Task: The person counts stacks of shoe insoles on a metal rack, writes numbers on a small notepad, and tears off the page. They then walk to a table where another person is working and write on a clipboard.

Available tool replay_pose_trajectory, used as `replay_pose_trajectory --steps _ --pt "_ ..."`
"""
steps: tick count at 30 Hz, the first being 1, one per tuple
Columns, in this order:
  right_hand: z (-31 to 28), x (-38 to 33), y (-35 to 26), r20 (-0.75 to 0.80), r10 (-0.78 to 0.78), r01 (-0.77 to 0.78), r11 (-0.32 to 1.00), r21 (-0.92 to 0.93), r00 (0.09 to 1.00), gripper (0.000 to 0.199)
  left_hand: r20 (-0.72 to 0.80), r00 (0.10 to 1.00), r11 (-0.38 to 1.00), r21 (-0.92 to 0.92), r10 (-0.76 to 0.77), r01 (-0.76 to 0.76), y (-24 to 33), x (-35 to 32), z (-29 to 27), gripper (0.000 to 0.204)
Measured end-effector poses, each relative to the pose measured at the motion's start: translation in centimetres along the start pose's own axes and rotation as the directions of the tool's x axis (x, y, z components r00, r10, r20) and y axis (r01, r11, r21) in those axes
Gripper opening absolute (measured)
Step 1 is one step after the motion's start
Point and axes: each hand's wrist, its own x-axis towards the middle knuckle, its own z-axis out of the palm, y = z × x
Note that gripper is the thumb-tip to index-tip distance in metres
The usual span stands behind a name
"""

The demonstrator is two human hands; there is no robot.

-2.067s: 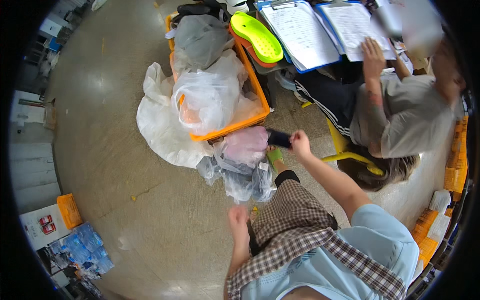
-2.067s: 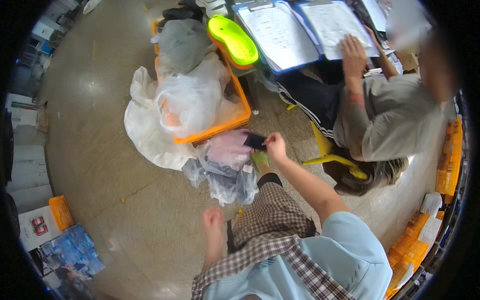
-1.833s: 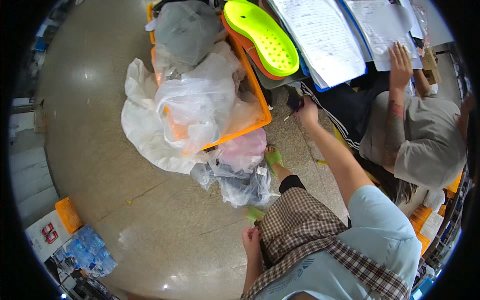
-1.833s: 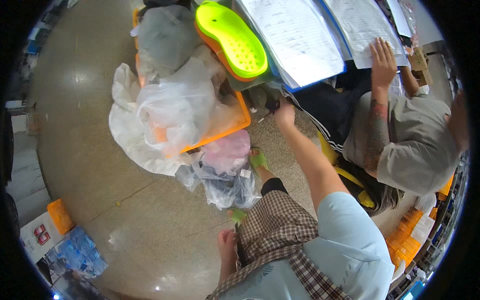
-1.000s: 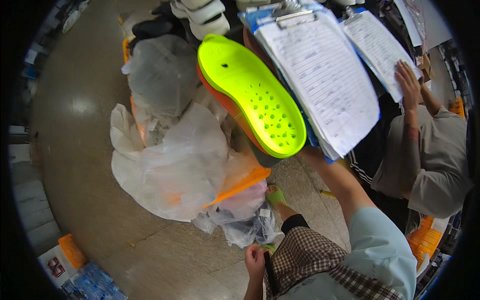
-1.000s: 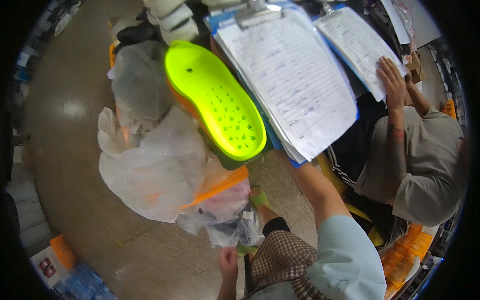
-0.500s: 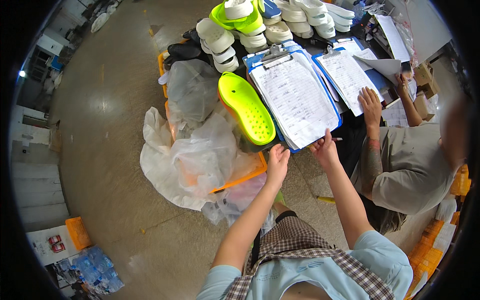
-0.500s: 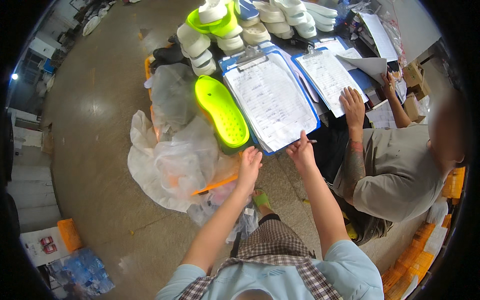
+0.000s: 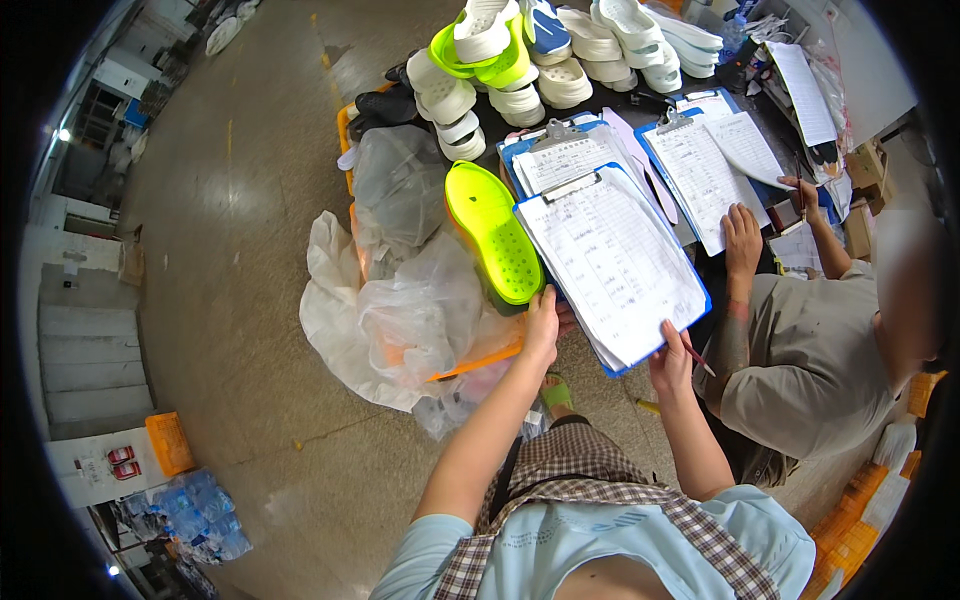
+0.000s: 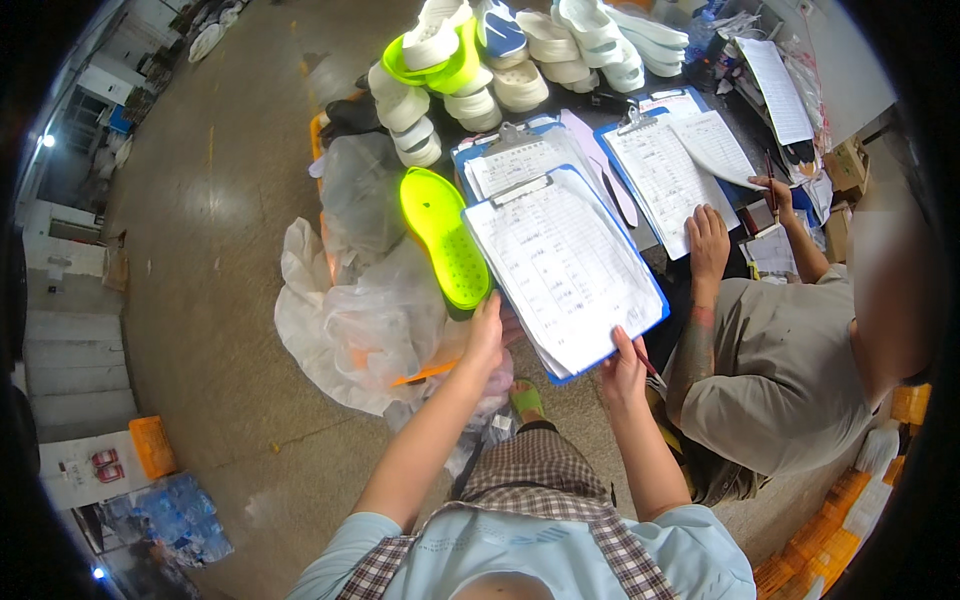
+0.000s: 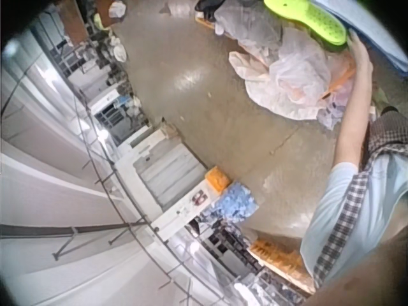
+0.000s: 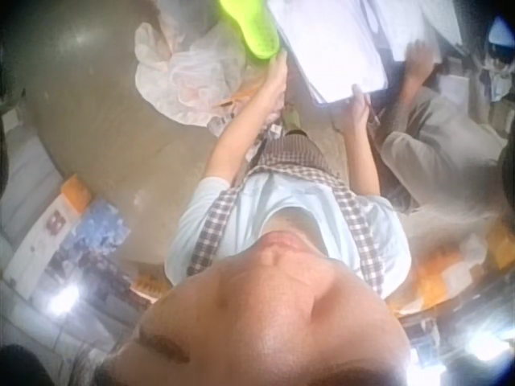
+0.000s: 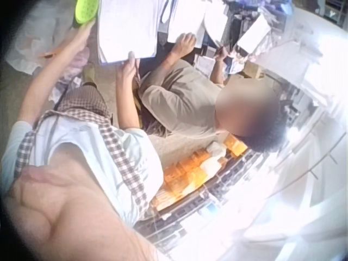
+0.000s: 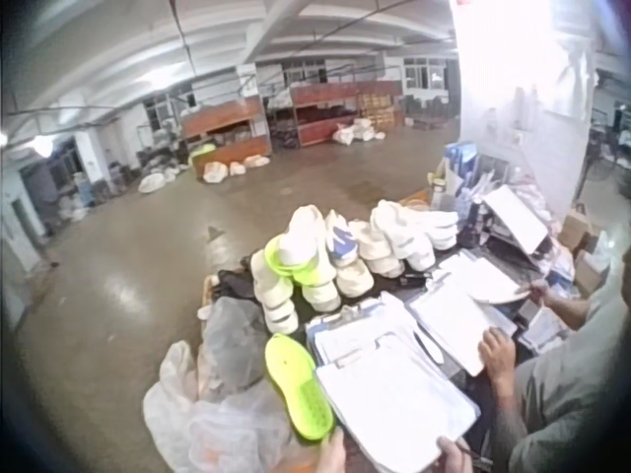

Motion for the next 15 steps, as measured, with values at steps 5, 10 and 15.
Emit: replay_pose_trajectory --steps 5,10,15 --pt "-3.5 -2.6 -1.1 0.279 0.149 -0.194 0.971 0.141 0.949 0.042 -0.158 0.984 0.994 0.09 0.079 -0.065 -2.2 0.5 0.8 0.043" --pt "-5.5 -4.9 -1.3 0.259 0.297 -0.352 0.914 0.201 0.919 0.055 0.103 0.978 0.956 -0.252 0.18 -0.149 -2.5 2.1 0.7 0.031" --pt "-7.5 -7.5 -2.0 0.389 0.347 -0.435 0.885 0.164 0.853 0.06 0.23 0.951 0.9 -0.425 0.207 -0.093 -0.7 2.2 1.7 0.029"
